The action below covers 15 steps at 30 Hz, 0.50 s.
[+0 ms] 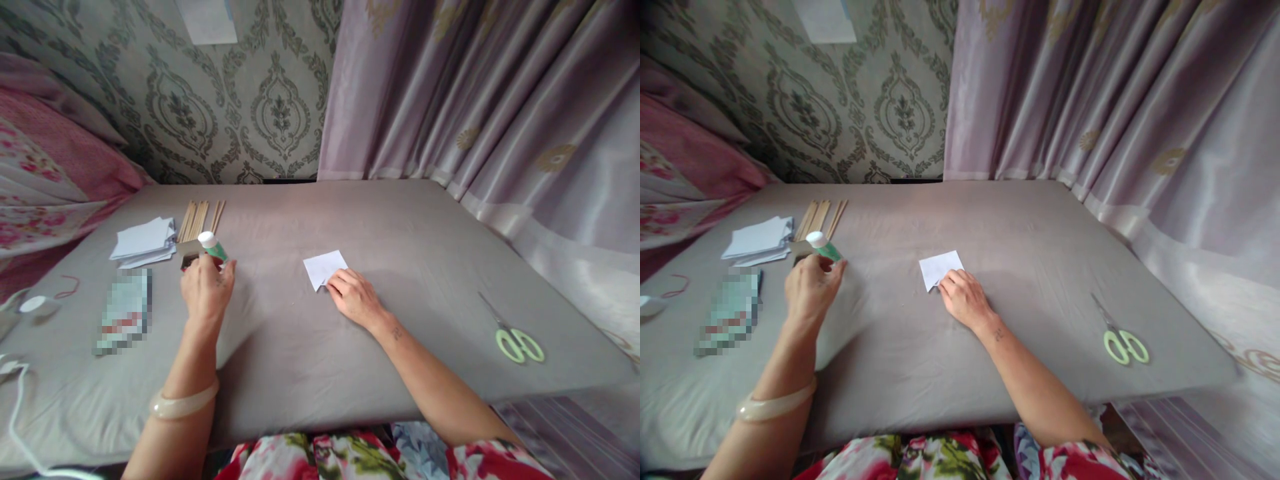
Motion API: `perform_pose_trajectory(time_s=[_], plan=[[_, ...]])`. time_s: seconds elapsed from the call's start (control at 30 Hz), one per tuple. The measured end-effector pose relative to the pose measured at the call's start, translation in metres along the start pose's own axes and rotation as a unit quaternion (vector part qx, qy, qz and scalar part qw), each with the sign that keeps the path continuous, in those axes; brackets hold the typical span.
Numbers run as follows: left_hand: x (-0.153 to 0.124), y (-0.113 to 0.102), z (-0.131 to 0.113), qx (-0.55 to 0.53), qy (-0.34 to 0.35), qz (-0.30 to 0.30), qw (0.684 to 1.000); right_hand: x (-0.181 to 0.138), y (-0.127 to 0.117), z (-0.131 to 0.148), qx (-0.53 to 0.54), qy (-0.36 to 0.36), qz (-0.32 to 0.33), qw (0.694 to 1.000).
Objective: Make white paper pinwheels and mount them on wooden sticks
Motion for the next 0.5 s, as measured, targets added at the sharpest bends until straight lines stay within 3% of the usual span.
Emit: perform_pose_trajectory(time_s=[0.1, 0.23, 0.3, 0.5], plan=[[-0.011, 0.012, -0.035, -0.067, 0.14, 0.114, 0.981, 0.0, 0.0, 0.002, -0.012, 0.008, 0.005, 1.0], [-0.038, 0.049, -0.088, -0.137, 0.331, 0.272, 0.893, 0.0, -0.001, 0.003, -0.018, 0.014, 0.016, 1.0], [-0.047, 0.066, -0.105, -0.145, 0.359, 0.292, 0.875, 0.0, -0.001, 0.003, -0.008, 0.018, 0.02, 1.0], [-0.045, 0.088, -0.118, -0.107, 0.32, 0.298, 0.893, 0.003, 0.0, -0.002, 0.071, 0.072, -0.003, 0.995]])
Point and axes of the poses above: each hand's wrist, its own x-axis towards the middle knuckle, its own y-axis out of the palm, z = x × y, the point moved 3 cm from there along x, towards the middle knuckle, and after that the axes turned 12 degrees about z, right-handed, at the moved point
